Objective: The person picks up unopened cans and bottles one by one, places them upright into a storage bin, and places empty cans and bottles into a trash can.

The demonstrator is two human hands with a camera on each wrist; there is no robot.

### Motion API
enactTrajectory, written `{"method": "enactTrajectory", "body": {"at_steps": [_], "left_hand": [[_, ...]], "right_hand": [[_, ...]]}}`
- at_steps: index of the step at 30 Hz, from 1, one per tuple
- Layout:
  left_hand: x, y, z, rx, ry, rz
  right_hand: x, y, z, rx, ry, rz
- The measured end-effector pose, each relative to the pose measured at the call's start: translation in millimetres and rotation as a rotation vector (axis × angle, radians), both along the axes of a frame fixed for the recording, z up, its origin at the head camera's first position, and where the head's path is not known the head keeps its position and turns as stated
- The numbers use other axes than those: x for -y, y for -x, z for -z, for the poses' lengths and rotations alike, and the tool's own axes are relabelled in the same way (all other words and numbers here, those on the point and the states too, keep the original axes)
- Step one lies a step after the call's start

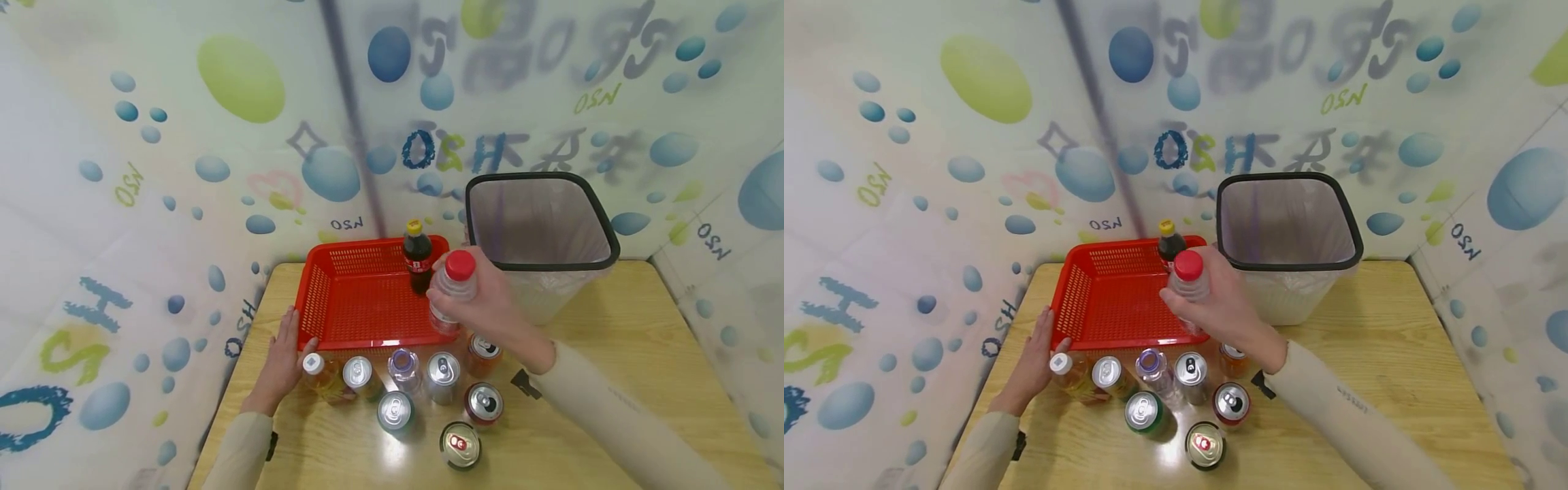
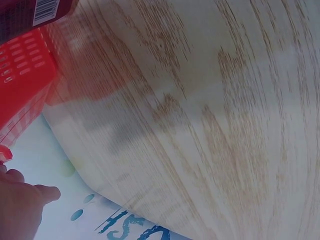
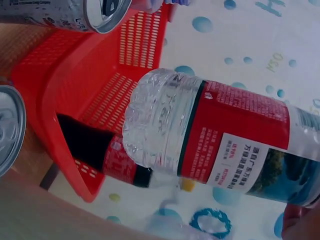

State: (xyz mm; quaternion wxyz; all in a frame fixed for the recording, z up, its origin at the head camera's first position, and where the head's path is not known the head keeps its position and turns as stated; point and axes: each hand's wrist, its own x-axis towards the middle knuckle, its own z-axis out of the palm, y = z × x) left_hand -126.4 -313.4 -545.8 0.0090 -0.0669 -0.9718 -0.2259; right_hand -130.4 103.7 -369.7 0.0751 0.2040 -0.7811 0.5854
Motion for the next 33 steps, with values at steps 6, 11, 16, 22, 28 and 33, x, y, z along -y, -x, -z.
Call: {"method": "enactTrajectory", "body": {"at_steps": [6, 11, 16, 22, 28, 33], "left_hand": [[-0.6, 0.1, 0.5, -0.002, -0.004, -0.008], [-1.4, 0.5, 0.4, -0.008, -0.002, -0.004], [-1.3, -0.3, -0.9, 0.005, -0.024, -0.007], [-2.2, 0.2, -2.3, 0.022, -0.031, -0.014], [-3.1, -2.0, -3.1, 0.019, -0.047, -0.015], [-2.9, -2.9, -3.8, 0.016, -0.045, -0.017]], "right_hand": [[22.6, 26.6, 10.9, -0.005, -0.102, -0.023], [32.9, 44.4, 25.5, 0.036, -0.147, -0.014], [42.2, 57.7, 36.6, 0.106, -0.194, -0.021], [48.4, 67.3, 43.6, 0.144, -0.274, 0.040], [50.9, 74.2, 51.8, 0.194, -0.314, 0.057], [51.5, 78.8, 60.4, 0.210, -0.359, 0.055]]}}
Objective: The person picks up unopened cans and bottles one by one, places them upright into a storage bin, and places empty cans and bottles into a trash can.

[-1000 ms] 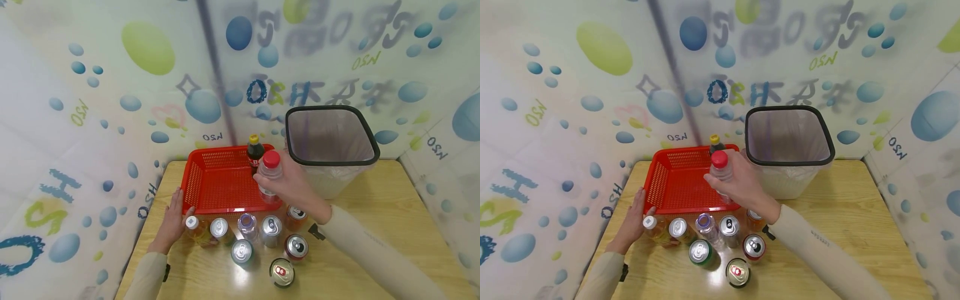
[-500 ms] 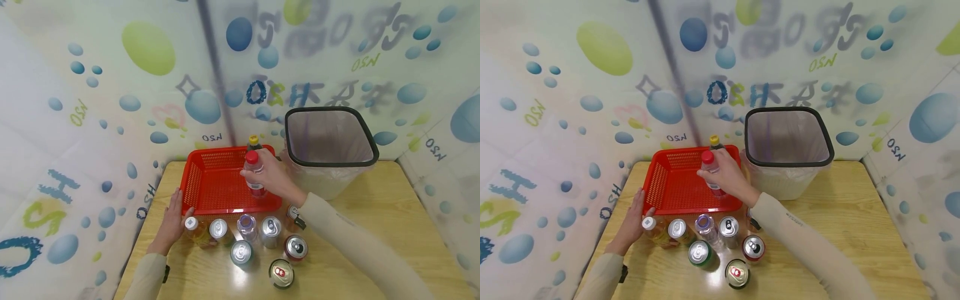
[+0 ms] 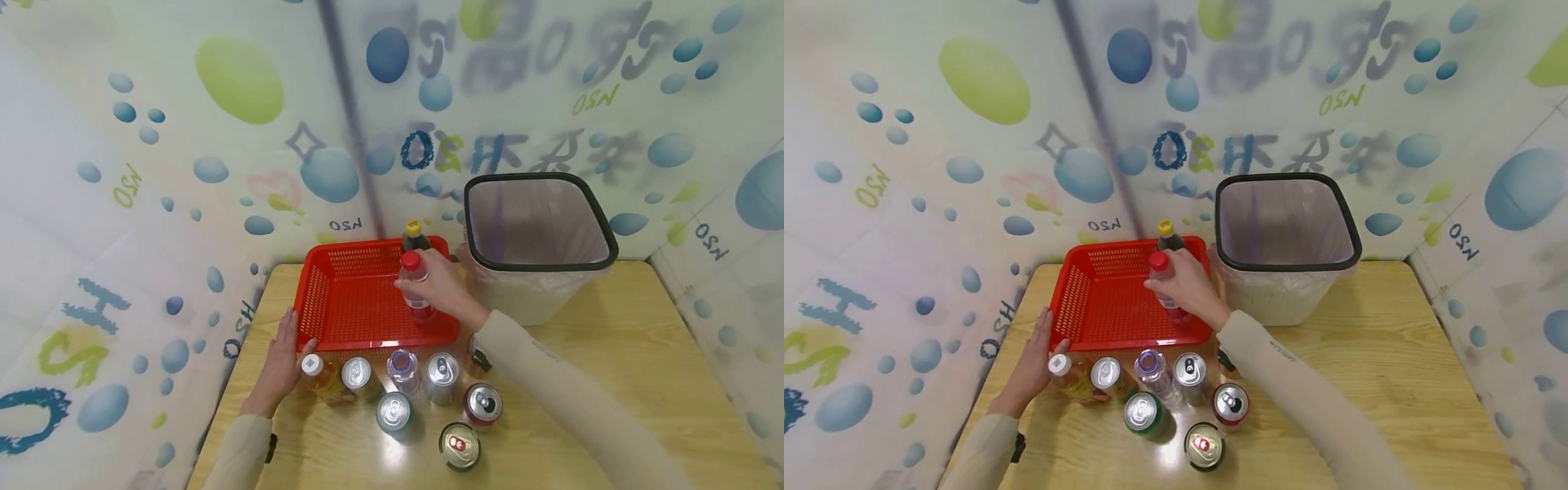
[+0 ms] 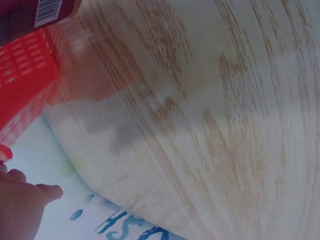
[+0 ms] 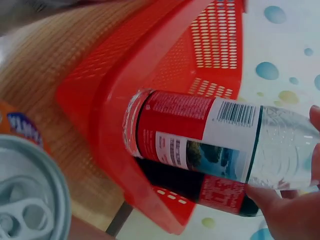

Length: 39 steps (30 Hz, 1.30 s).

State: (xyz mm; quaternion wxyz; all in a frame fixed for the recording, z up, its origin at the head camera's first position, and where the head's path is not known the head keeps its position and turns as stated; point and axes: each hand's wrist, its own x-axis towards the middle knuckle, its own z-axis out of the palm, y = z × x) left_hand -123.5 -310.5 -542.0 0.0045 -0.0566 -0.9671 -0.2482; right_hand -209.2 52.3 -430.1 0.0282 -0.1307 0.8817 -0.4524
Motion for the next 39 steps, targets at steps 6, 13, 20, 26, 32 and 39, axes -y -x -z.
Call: {"method": "enactTrajectory", "body": {"at_steps": [6, 13, 20, 26, 32, 39], "left_hand": [[0.3, -1.8, 0.9, 0.010, 0.003, -0.003], [-0.7, 0.0, -0.3, 0.022, 0.012, -0.006], [0.4, 1.0, -0.3, 0.036, 0.012, -0.007], [0.4, 1.2, -0.8, 0.021, 0.003, -0.002], [-0.1, 1.1, -1.5, 0.018, -0.007, -0.005], [1.1, -0.3, 0.0, 0.015, -0.014, -0.003]], "right_hand": [[0.2, 4.9, 10.1, 0.067, -0.016, -0.014], [-2.3, 9.2, 18.3, 0.111, 0.004, -0.001], [-2.2, 11.6, 18.5, 0.126, 0.014, -0.004], [0.7, 13.8, 12.8, 0.074, -0.003, 0.019], [-0.2, 4.7, -7.2, 0.043, 0.011, 0.042], [-15.8, -10.3, -28.9, -0.056, 0.031, -0.010]]}}
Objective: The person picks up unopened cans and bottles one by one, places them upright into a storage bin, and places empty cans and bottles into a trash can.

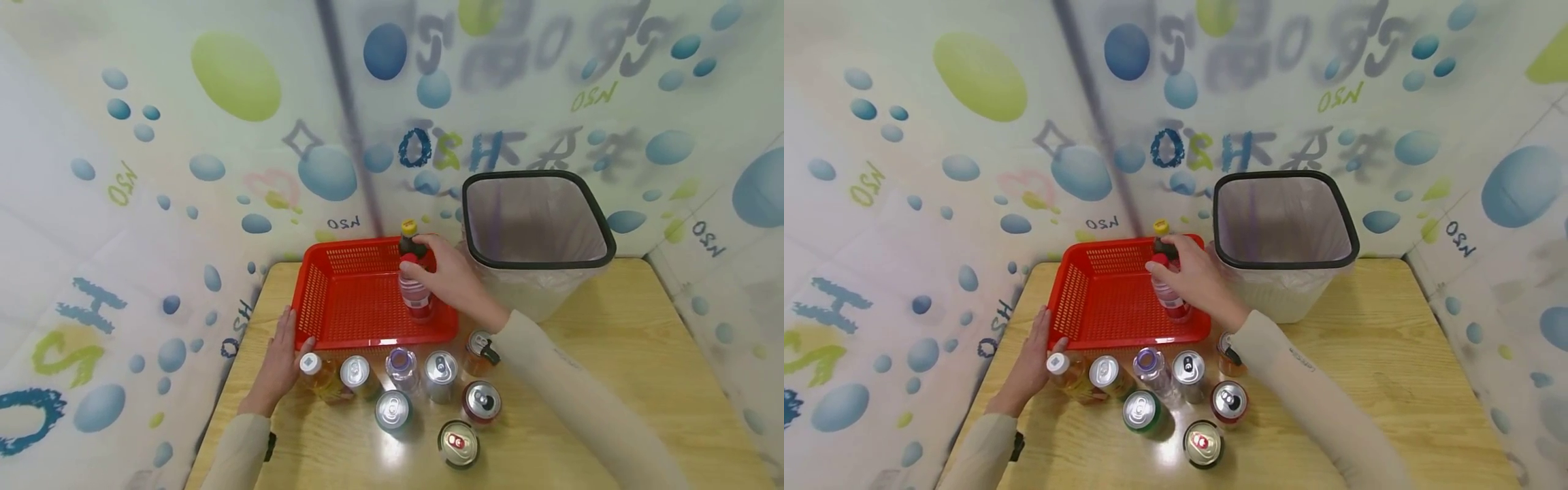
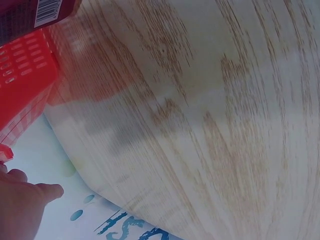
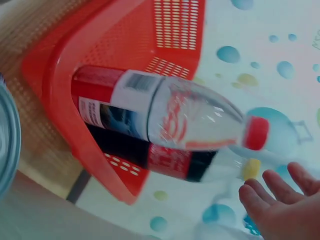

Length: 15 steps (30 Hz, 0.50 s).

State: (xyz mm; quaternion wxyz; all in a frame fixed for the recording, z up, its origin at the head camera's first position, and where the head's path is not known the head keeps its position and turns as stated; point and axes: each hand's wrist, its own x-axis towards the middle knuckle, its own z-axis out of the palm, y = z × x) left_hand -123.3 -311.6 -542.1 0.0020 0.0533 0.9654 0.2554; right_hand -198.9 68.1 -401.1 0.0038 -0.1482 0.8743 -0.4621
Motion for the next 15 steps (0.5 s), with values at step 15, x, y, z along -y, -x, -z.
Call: {"method": "enactTrajectory", "body": {"at_steps": [15], "left_hand": [[-2.7, 1.5, -0.6, 0.016, 0.016, 0.006]], "right_hand": [[-37.5, -37.3, -12.7, -0.077, -0.014, -0.115]]}}
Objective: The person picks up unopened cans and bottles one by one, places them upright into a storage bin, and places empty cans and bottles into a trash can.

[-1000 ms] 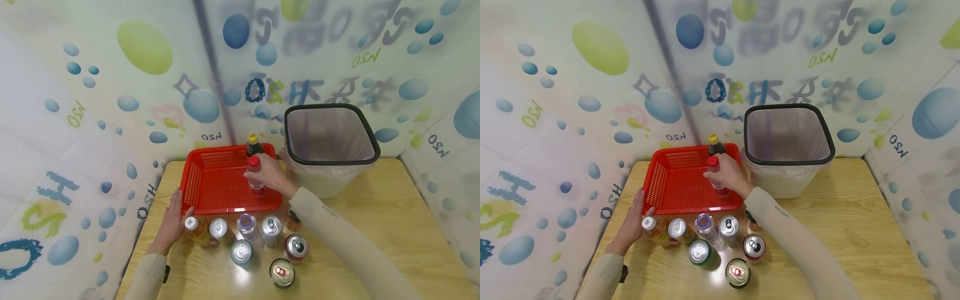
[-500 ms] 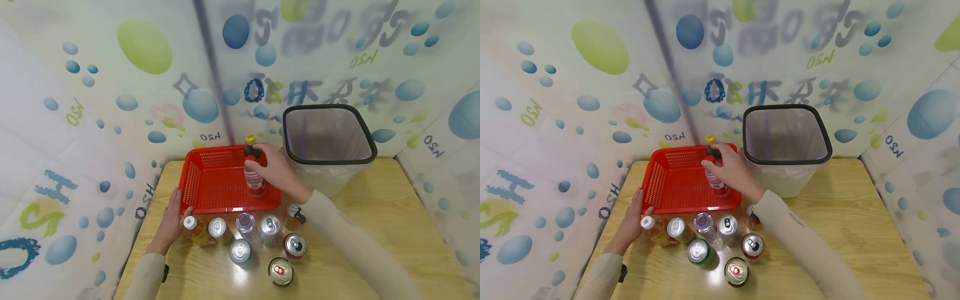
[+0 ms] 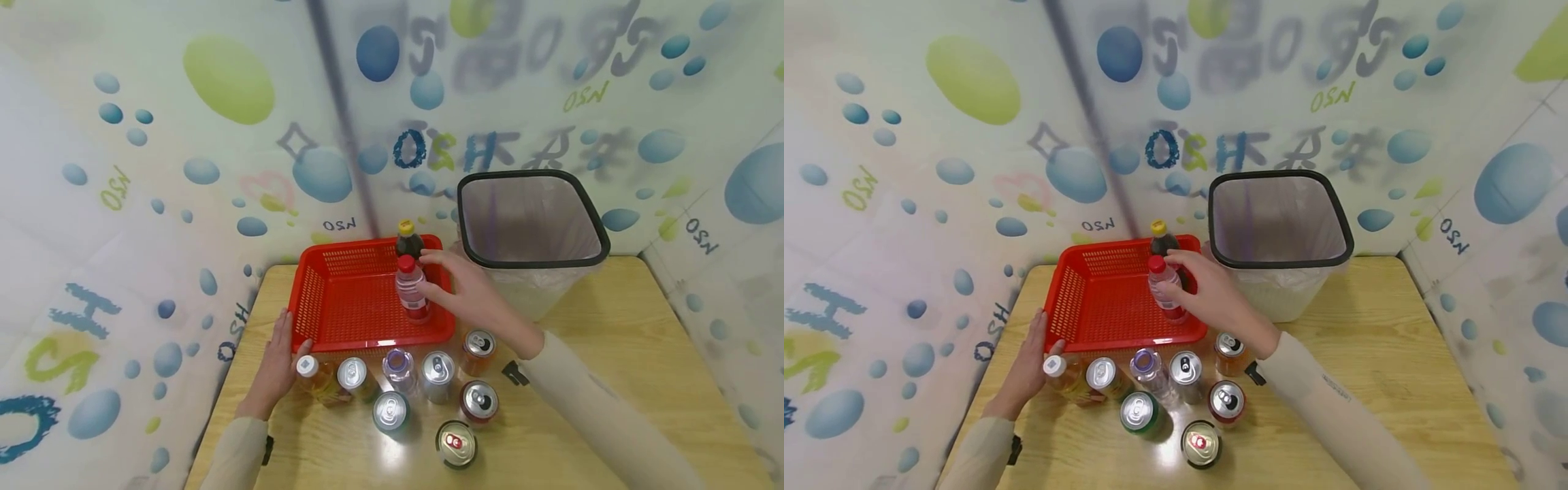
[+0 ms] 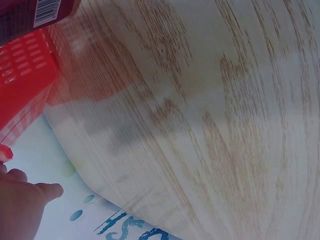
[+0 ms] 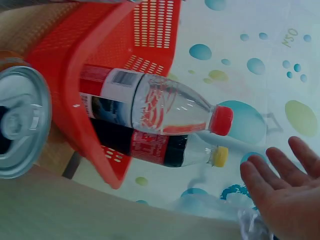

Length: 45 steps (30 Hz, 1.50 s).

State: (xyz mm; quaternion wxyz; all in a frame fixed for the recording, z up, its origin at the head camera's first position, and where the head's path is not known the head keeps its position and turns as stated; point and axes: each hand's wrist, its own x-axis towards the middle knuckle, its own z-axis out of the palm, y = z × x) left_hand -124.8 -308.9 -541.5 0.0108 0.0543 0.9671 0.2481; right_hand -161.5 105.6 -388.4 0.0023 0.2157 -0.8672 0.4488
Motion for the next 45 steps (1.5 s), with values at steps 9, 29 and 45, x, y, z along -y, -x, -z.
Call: {"method": "enactTrajectory", "body": {"at_steps": [9, 29, 45], "left_hand": [[1.3, 0.0, -0.2, -0.007, -0.005, 0.002], [0.0, -2.2, -4.8, -0.007, 0.002, -0.003], [7.4, -16.8, -9.5, -0.077, -0.177, -0.090]], "right_hand": [[-18.0, -23.6, 9.9, -0.047, -0.012, -0.077], [-34.3, -43.4, 62.9, -0.023, -0.297, -0.098], [-15.2, -28.6, 87.0, -0.023, -0.553, -0.125]]}}
